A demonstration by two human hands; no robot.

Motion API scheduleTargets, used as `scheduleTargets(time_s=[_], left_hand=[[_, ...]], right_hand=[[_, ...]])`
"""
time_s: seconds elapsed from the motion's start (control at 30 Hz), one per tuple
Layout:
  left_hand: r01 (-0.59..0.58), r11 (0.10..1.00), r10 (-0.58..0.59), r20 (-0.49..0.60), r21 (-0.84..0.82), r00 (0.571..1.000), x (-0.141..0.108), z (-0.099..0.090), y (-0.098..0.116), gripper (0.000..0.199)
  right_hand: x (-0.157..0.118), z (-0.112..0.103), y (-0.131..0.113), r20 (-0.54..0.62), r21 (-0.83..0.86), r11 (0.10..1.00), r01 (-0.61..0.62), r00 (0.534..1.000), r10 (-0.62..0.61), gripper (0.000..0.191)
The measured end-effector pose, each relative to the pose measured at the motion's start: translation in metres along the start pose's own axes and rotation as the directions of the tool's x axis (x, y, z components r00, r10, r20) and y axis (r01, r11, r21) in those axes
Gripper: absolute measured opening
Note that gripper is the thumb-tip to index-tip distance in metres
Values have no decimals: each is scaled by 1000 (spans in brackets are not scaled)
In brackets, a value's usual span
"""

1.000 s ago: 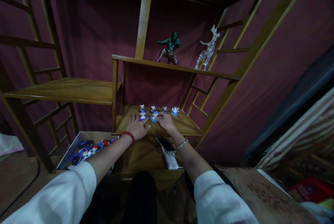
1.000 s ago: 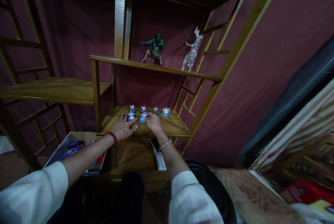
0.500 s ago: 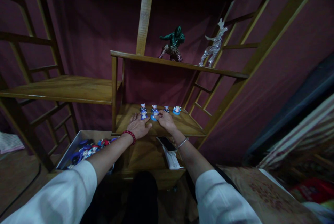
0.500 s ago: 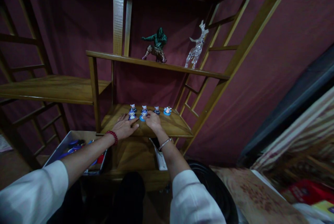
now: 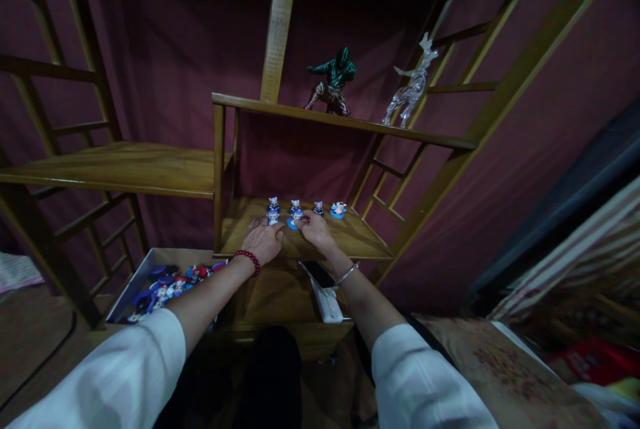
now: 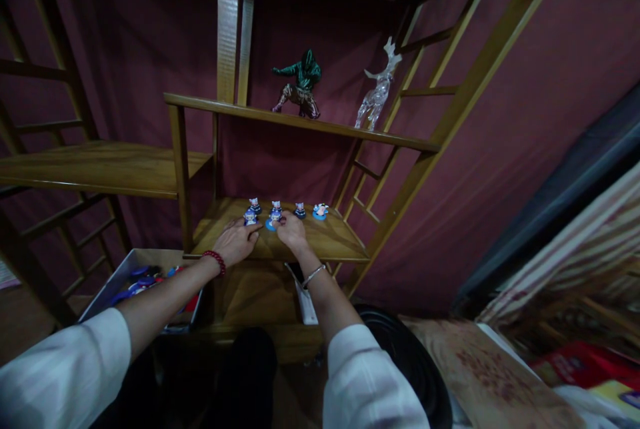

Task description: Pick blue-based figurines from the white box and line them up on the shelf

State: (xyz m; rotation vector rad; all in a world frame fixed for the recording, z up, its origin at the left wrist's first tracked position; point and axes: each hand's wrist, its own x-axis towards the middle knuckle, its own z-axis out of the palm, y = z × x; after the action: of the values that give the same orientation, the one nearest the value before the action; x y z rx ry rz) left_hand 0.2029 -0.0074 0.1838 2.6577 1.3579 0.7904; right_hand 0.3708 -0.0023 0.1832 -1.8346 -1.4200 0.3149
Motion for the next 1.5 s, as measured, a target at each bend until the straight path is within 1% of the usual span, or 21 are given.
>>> scheduleTargets(time_s=[0.17, 0.3, 0.53, 0.7, 0.9, 1.07, 1.17, 1.37, 1.5], left_hand=[[56, 998, -56, -45, -1, 997, -1, 0, 2, 32], [108, 994, -109, -33, -13, 994, 0, -1, 0, 31], [134, 989, -135, -9, -59, 991, 3, -3, -5, 32], [113, 991, -114, -19, -70, 993, 4, -4, -8, 32], [76, 994, -77, -5, -80, 997, 7, -2, -18, 34], [82, 993, -82, -4, -90, 997, 5, -3, -20, 34], [90, 992, -91, -8, -84, 996, 3, -5, -19, 33], [52, 998, -54, -78, -33, 995, 0, -5, -18, 33], [55, 998, -55, -95, -8, 994, -2, -6, -15, 33]], right_hand=[[2, 4, 4, 1, 1, 1000, 8, 1000, -8, 18], [4, 7, 6, 12, 0, 999, 37, 999, -37, 17], [4, 9, 6, 24, -8, 997, 79, 997, -79, 20], [3, 9, 6, 17, -15, 992, 123, 992, -123, 19], [-1, 5, 1, 10, -131, 978, 165, 986, -165, 17], [-2, 5, 2, 16, -121, 969, 213, 977, -213, 17], [-2, 5, 2, 25, -93, 972, 214, 977, -212, 19], [-5, 4, 2, 43, -89, 978, 188, 982, -185, 22], [-4, 4, 3, 42, -50, 983, 179, 983, -177, 28]])
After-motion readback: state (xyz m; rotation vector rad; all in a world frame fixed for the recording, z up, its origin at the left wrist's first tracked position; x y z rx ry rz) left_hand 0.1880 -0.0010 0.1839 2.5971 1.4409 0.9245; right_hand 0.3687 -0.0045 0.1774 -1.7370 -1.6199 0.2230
